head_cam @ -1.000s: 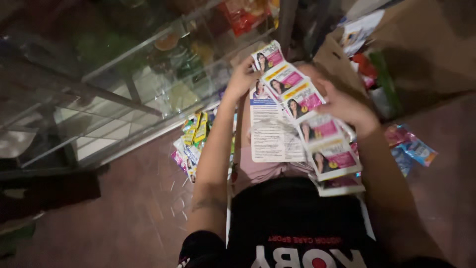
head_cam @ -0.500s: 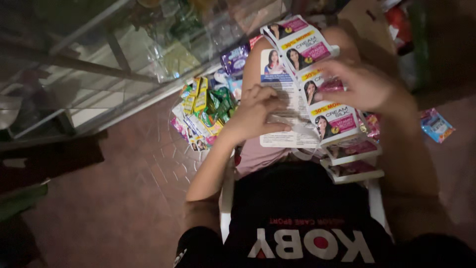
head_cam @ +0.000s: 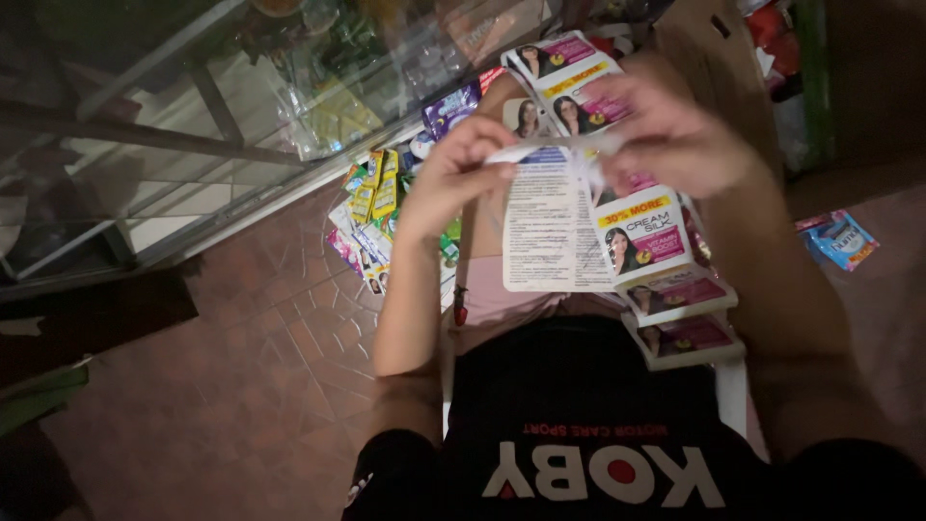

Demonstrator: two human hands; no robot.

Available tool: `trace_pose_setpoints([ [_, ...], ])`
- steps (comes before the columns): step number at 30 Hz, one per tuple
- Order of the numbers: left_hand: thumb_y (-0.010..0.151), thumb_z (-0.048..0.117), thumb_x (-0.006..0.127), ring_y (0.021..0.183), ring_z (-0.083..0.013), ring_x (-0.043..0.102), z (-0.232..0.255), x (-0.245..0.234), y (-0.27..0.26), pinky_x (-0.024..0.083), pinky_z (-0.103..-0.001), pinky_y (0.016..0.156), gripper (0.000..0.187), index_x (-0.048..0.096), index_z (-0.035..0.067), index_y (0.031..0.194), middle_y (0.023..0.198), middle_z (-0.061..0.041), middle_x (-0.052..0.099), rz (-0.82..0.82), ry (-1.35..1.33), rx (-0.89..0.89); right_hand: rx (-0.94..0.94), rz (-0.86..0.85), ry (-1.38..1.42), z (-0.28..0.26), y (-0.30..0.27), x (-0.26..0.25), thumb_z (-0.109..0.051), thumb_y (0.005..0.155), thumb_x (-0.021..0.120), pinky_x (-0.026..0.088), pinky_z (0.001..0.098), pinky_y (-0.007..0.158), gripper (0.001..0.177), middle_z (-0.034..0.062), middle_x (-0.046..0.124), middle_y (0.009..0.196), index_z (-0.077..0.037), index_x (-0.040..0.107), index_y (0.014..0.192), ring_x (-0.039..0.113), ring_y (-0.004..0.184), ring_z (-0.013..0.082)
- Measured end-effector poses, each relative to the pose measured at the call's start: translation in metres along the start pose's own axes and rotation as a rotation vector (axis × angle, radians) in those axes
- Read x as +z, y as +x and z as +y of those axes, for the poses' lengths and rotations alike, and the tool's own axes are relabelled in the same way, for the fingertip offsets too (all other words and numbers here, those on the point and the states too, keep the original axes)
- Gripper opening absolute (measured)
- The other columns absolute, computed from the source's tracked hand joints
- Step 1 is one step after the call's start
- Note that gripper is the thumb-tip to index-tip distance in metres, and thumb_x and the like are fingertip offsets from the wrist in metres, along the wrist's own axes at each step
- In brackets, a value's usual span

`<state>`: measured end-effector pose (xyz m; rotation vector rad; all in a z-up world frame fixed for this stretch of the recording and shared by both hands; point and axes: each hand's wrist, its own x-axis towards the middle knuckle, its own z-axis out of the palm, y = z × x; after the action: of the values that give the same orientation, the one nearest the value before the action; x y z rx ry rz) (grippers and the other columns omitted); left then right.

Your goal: The person sits on the floor and assembles a chain of promotional sachets by threading a white plastic strip through pre-punched holes. They pull the strip through each sachet, aligning them into a connected strip.

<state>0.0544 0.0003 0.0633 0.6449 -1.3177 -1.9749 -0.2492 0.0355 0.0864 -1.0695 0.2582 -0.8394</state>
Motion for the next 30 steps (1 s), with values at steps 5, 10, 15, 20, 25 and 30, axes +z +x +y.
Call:
trace_pose_setpoints([
  [5,0.09,-0.006,0.074,0.079,-0.0067,0.066,-0.001,-0.017,-0.007,0.051,-0.021,0.071,0.032,0.063,0.002,0.119,0.09,-0.001,0.072,-0.056,0.048,-0.134,0.05,0.54,-0.489,-0.022,-0.018,0.001,0.009,0.101,0.051,0.056,0.0281,0.078,0.033,0.0088,0.066,0.128,0.003,0.047,0.132,0.067,0.096,0.0159],
  [10,0.091,-0.004,0.075,0.088,-0.007,0.069,-0.015,-0.018,-0.005,0.055,-0.023,0.079,0.019,0.068,-0.001,0.108,0.098,-0.003,0.076,-0.11,0.096,-0.24,-0.137,0.416,-0.877,-0.023,-0.027,-0.011,0.007,0.101,0.047,0.052,0.0324,0.1,0.03,0.0099,0.066,0.116,0.001,0.049,0.131,0.065,0.109,0.0177],
  [15,0.099,0.001,0.068,0.091,-0.0105,0.074,-0.013,-0.024,-0.002,0.057,-0.025,0.088,0.009,0.071,0.0,0.107,0.099,-0.005,0.079,-0.226,0.103,-0.257,-0.227,0.675,-0.966,-0.021,-0.031,-0.037,0.001,0.119,0.058,0.049,0.0291,0.093,0.005,0.0089,0.066,0.114,-0.003,0.06,0.118,0.06,0.103,0.0163],
  [20,0.099,-0.001,0.068,0.098,-0.011,0.071,-0.008,-0.017,0.002,0.055,-0.026,0.093,0.011,0.071,-0.002,0.109,0.105,-0.007,0.076,-0.287,0.041,-0.208,-0.336,0.899,-0.829,-0.008,-0.016,-0.074,-0.003,0.118,0.06,0.049,0.0251,0.085,0.007,0.0029,0.07,0.108,-0.003,0.067,0.118,0.064,0.098,0.0116],
  [25,0.1,0.0,0.066,0.096,-0.0118,0.073,0.002,0.0,0.001,0.056,-0.027,0.091,0.011,0.071,-0.002,0.109,0.103,-0.008,0.079,-0.204,0.094,-0.159,-0.308,0.832,-0.688,0.011,0.002,-0.078,0.005,0.117,0.06,0.054,0.0265,0.098,0.014,0.0057,0.072,0.117,-0.001,0.066,0.128,0.069,0.11,0.0136],
  [30,0.101,-0.002,0.066,0.095,-0.0103,0.072,0.009,0.017,0.005,0.056,-0.025,0.087,0.012,0.069,-0.003,0.113,0.103,-0.009,0.078,-0.124,0.148,-0.092,-0.372,0.787,-0.959,0.011,0.013,-0.063,0.008,0.117,0.059,0.055,0.0296,0.103,0.019,0.0089,0.07,0.129,0.001,0.061,0.135,0.069,0.117,0.0163],
])
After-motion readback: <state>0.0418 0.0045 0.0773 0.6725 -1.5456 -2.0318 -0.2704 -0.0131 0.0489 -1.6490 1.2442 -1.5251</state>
